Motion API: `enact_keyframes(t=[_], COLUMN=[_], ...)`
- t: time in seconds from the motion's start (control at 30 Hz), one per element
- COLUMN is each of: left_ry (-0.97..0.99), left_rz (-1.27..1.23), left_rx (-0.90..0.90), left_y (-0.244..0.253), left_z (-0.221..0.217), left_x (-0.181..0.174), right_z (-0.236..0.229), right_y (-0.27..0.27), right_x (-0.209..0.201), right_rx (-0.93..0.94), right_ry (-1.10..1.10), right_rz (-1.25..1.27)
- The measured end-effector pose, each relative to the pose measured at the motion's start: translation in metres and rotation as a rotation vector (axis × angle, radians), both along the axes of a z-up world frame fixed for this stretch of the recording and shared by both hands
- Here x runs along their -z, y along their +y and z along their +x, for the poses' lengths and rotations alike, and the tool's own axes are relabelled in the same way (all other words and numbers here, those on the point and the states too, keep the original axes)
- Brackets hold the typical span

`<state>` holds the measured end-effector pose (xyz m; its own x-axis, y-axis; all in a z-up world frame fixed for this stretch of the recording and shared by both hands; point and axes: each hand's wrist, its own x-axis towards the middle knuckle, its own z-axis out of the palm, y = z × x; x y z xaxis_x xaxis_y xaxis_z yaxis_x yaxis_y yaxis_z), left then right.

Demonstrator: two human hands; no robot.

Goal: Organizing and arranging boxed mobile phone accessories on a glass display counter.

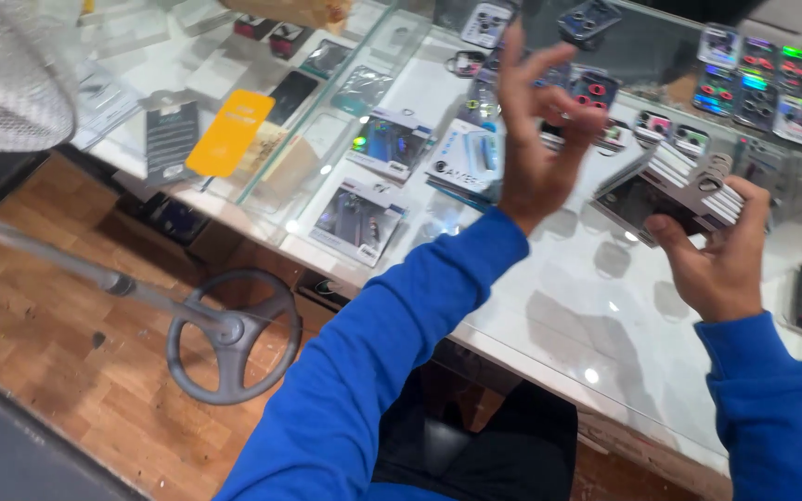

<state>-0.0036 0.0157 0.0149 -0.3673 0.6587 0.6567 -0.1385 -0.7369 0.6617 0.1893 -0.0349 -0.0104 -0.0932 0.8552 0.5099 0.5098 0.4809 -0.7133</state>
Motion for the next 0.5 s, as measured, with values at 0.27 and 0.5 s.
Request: enact_keyframes(t=[0.27,0.5], left_ry=[0.428,0.823], left_rz=[-0.081,-0.122], left_rx=[0.149,0.384], left_y=[0.002,0.004], left_z=[0.005,0.016], left_x=[0.01,0.019], right_z=[-0.001,-0.007], right_y=[0.0,-0.001], right_x=[-0.001,-0.006], right_rx=[-0.028,-0.009], right_ry=[0.047,-0.035], right_rz=[-0.047,-0.266])
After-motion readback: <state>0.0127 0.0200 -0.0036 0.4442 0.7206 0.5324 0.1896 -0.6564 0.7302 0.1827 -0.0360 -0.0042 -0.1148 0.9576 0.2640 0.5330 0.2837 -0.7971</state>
